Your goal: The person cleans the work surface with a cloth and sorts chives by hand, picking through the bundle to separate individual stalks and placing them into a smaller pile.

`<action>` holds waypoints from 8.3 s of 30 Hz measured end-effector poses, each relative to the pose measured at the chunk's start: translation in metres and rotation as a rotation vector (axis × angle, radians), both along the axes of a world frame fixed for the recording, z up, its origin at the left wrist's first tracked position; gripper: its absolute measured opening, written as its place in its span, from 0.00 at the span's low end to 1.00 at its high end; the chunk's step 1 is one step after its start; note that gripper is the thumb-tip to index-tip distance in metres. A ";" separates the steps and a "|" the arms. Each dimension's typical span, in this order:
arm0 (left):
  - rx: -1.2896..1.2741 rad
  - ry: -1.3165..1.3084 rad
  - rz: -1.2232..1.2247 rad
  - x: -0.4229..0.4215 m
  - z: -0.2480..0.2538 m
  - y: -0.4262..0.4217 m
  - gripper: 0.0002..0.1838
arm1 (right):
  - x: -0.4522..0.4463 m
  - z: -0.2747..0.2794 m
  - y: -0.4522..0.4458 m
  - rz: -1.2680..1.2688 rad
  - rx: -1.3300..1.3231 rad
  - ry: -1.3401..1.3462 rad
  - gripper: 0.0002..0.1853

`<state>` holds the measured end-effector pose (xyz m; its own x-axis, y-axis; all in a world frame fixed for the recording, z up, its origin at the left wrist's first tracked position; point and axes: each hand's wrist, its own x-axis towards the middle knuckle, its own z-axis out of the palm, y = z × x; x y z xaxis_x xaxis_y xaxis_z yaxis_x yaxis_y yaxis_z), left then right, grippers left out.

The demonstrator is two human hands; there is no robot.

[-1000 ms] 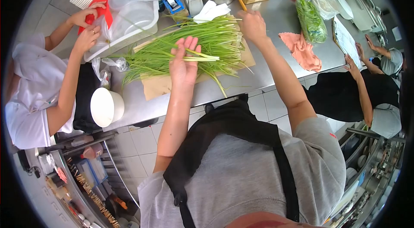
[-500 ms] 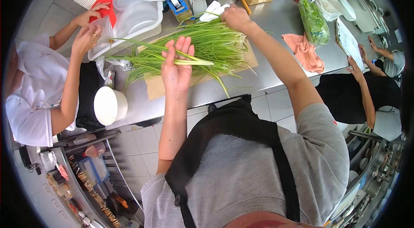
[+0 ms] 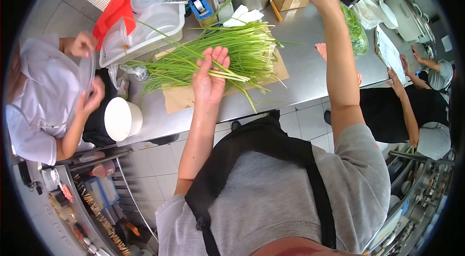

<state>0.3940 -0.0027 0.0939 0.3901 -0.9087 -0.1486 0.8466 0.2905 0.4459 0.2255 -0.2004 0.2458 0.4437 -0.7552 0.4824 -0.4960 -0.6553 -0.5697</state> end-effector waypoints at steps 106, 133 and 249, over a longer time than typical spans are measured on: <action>0.044 -0.068 -0.017 0.016 0.005 -0.008 0.08 | 0.026 -0.165 0.030 0.116 -0.210 0.389 0.05; 0.116 -0.345 -0.088 -0.048 0.006 -0.059 0.07 | -0.010 -0.122 0.083 0.152 0.886 -0.352 0.03; -0.266 0.128 0.198 0.055 0.035 -0.011 0.07 | 0.024 -0.104 -0.014 0.136 0.024 -0.095 0.05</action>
<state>0.4487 -0.0141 0.1289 0.5560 -0.8308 0.0244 0.8064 0.5463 0.2265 0.2496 -0.2143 0.1416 0.4958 -0.7033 0.5095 -0.3467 -0.6982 -0.6263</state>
